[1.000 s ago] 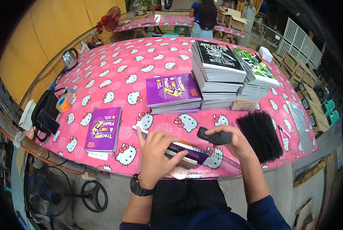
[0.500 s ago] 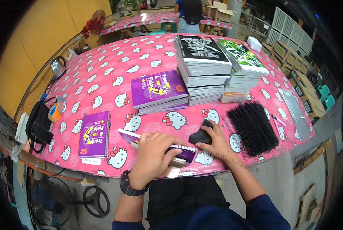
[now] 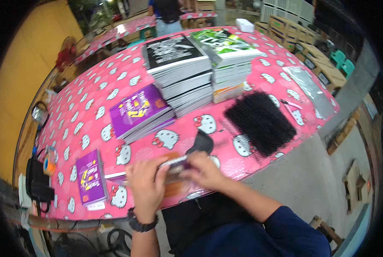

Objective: The person binds books by inserting a plastic spiral coil into the pre-punched holes of a stack of pages and then crimping the ends of the coil.

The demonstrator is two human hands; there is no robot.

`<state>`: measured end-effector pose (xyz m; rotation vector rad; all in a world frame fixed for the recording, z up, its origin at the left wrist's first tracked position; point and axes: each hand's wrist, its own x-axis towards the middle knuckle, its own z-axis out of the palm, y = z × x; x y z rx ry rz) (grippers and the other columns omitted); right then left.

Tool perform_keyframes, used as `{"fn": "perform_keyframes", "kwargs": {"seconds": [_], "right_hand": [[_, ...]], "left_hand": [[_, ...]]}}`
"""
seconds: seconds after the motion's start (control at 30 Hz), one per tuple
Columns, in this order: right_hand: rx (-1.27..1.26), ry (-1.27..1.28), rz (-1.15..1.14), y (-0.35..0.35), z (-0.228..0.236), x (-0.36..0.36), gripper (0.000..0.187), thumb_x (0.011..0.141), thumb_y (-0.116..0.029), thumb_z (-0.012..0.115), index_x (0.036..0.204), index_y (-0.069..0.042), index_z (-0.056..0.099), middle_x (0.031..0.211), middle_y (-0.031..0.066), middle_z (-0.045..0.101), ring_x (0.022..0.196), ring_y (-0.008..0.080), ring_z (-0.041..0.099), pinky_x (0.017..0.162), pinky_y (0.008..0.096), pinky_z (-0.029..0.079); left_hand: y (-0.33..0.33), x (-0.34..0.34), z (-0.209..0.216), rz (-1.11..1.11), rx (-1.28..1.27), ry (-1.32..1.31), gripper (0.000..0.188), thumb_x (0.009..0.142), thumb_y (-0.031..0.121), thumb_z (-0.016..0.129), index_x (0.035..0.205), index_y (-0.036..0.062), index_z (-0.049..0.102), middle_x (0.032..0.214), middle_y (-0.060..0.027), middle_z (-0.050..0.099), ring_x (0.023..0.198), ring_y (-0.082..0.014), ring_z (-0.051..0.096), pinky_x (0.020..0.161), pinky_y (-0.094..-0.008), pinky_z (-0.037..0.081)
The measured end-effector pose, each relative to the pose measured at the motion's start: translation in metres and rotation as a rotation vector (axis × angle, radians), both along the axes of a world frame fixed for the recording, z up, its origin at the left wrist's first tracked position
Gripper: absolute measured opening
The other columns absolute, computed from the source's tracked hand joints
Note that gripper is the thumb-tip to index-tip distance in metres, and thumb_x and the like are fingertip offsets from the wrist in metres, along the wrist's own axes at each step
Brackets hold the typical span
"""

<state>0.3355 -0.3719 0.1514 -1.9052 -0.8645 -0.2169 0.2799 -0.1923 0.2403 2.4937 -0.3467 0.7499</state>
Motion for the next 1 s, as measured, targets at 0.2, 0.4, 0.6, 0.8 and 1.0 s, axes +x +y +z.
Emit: {"fn": "perform_keyframes", "kwargs": {"seconds": [0.2,0.4,0.6,0.8,1.0], "right_hand": [[-0.280,0.161,-0.108,-0.031,0.070,0.013,0.024,0.078,-0.018,0.068,0.095,-0.002,0.062,0.085,0.0140,0.062,0.082,0.0327,0.058,0.072,0.0368,0.046],[-0.158,-0.371,0.071,-0.009,0.113,0.023,0.022,0.073,-0.012,0.071,0.091,-0.006,0.060,0.089,0.0093,0.061,0.084,0.0285,0.056,0.072,0.0368,0.045],[-0.333,-0.196,0.171,0.003,0.102,0.028,0.019,0.077,-0.015,0.068,0.091,-0.004,0.060,0.088,0.0105,0.059,0.090,0.0294,0.056,0.072,0.0392,0.047],[-0.251,-0.369,0.102,0.011,0.103,0.019,0.020,0.074,-0.009,0.069,0.092,-0.005,0.061,0.089,0.0087,0.055,0.081,0.0286,0.057,0.070,0.0374,0.048],[-0.270,-0.426,0.128,0.011,0.103,0.016,0.023,0.073,-0.008,0.069,0.095,-0.006,0.062,0.087,0.0085,0.054,0.079,0.0271,0.057,0.065,0.0373,0.048]], "left_hand": [[-0.005,0.014,-0.002,0.150,0.038,-0.032,0.026,0.077,0.015,0.069,0.102,0.0087,0.064,0.090,-0.0059,0.063,0.087,-0.0214,0.056,0.083,-0.0352,0.030],[0.004,0.012,-0.006,0.141,0.001,-0.019,0.017,0.076,0.016,0.070,0.090,0.0092,0.065,0.084,-0.0028,0.063,0.082,-0.0192,0.056,0.085,-0.0370,0.027],[0.012,0.007,-0.003,0.021,-0.026,-0.020,0.016,0.074,0.015,0.071,0.089,0.0109,0.066,0.080,-0.0013,0.062,0.080,-0.0189,0.055,0.087,-0.0377,0.026],[0.013,0.007,-0.007,0.046,-0.014,-0.045,0.016,0.074,0.016,0.070,0.088,0.0113,0.065,0.081,-0.0005,0.062,0.083,-0.0185,0.055,0.089,-0.0408,0.026],[0.011,0.004,-0.007,0.035,-0.033,-0.054,0.014,0.075,0.016,0.070,0.087,0.0112,0.065,0.081,-0.0009,0.061,0.084,-0.0197,0.056,0.091,-0.0427,0.026]]}}
